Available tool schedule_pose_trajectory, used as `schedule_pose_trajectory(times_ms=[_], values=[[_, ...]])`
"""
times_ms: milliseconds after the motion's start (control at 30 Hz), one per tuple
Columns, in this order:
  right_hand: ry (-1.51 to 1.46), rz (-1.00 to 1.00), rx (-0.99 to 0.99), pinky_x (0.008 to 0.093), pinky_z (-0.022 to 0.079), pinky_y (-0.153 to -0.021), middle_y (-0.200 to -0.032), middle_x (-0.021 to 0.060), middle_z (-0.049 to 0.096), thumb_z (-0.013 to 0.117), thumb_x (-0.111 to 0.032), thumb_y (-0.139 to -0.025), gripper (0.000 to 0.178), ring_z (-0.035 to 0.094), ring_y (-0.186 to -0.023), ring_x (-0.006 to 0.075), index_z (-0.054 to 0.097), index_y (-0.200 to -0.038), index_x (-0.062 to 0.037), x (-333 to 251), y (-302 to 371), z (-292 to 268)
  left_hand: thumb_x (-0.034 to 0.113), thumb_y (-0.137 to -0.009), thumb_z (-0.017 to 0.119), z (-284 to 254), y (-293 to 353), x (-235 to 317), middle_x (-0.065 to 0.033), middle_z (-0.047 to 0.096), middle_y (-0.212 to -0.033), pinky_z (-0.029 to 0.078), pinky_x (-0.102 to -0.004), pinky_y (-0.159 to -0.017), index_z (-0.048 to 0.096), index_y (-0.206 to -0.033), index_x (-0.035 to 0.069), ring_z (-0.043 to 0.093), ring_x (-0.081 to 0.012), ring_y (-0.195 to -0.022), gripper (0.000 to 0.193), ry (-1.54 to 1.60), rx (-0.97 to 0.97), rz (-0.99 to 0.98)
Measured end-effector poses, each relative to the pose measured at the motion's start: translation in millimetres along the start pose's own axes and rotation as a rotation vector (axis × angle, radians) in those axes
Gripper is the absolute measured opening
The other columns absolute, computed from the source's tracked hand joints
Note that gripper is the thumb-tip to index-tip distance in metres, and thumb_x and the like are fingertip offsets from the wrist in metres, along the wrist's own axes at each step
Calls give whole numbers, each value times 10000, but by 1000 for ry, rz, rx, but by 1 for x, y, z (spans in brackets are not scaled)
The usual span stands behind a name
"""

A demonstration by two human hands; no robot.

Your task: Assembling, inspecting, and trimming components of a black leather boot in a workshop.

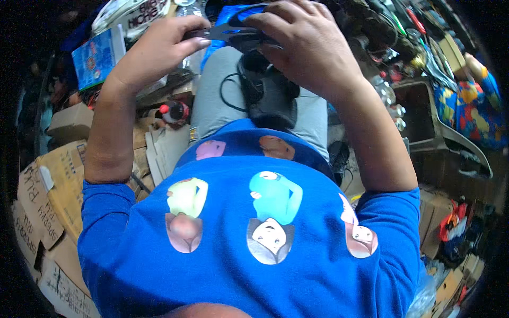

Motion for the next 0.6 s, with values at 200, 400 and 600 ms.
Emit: schedule_pose_trajectory(times_ms=[200,400,600], values=[[128,76,10,383,454,-805,-1012,92,611,669,-115,-737,395,578,-960,253,570,-1119,-109,33,48,15,197,-834,536,11,-34,54,-262,596,-818,461,-426,-732,606,-878,-31,589,-395,-838,243,-51,-213,112],[-132,451,-11,351,453,-772,-951,118,629,654,-134,-735,379,601,-883,271,541,-1093,-82,48,104,22,230,-845,595,61,-80,72,-146,642,-842,474,-302,-689,620,-982,5,616,-188,-772,264,172,-138,354],[-1085,1046,287,255,473,-723,-957,41,573,603,-171,-849,331,549,-864,109,501,-1105,12,62,217,51,534,-803,518,163,-117,49,-169,630,-985,416,-505,-829,649,-1047,91,574,-323,-983,522,-188,-81,58]])
Point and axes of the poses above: each hand's wrist, its own y-axis away from the middle knuckle, its own z-axis out of the palm, x = y × z, the point moved 1 cm from there along -y, towards the middle knuckle
